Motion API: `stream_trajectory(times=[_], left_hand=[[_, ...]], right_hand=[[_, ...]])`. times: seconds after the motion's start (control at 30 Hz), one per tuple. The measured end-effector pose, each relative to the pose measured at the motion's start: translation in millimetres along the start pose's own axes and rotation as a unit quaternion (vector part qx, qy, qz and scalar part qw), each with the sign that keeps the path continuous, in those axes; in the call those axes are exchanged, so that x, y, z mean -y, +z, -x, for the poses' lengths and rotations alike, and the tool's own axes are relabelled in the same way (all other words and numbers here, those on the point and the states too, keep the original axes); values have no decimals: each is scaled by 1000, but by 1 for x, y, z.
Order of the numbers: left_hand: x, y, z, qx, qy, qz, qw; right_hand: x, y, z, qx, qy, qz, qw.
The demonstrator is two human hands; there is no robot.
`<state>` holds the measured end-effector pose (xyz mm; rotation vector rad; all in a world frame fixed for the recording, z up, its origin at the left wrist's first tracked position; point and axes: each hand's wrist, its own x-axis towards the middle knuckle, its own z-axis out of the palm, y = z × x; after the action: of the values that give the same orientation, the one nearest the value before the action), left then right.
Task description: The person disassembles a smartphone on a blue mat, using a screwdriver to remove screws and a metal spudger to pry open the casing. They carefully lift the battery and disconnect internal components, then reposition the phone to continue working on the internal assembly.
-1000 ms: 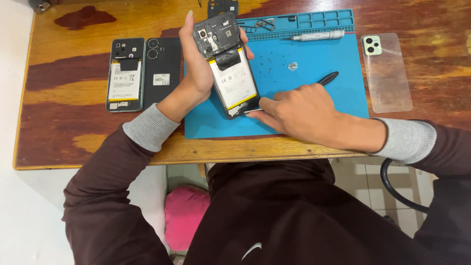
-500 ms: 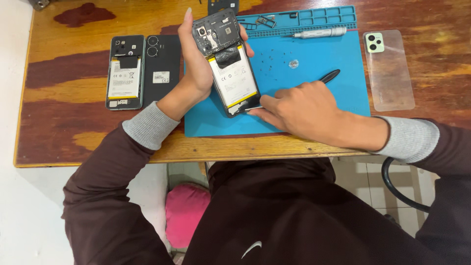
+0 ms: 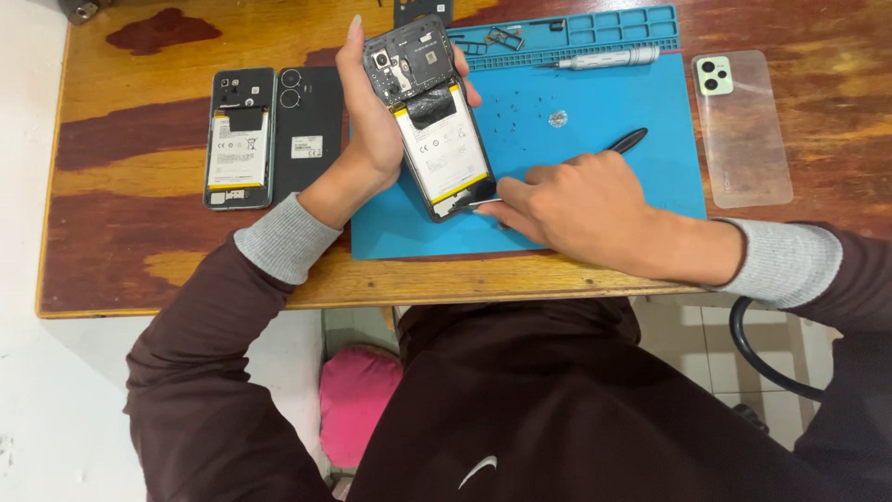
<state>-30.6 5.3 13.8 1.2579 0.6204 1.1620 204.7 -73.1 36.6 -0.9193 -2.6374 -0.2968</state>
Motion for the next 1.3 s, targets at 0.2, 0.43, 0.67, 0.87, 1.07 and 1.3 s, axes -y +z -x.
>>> stream_trajectory(times=[0.2,0.43,0.67,0.87,1.07,1.3], left_hand=[[0,-3,0,5,15,-3,1000],[2,-5,-1,11,13,3,1000],[1,-6,-2,15,13,-4,1000],[-1,-3,0,17,1,3,1000],[-2,-4,-1,18,1,-6,1000],[0,-3,-2,17,-6,1,1000]], right_hand=[[2,1,0,-22,-23,9,999],[-2,7,-3,-12,-53,-31,998],[-8,9,-3,-37,-80,-76,993],[-8,8,-4,9,-86,-89,992],[-10,9,-8,69,-97,-122,985],[-22,15,-7,55,-90,-242,964]])
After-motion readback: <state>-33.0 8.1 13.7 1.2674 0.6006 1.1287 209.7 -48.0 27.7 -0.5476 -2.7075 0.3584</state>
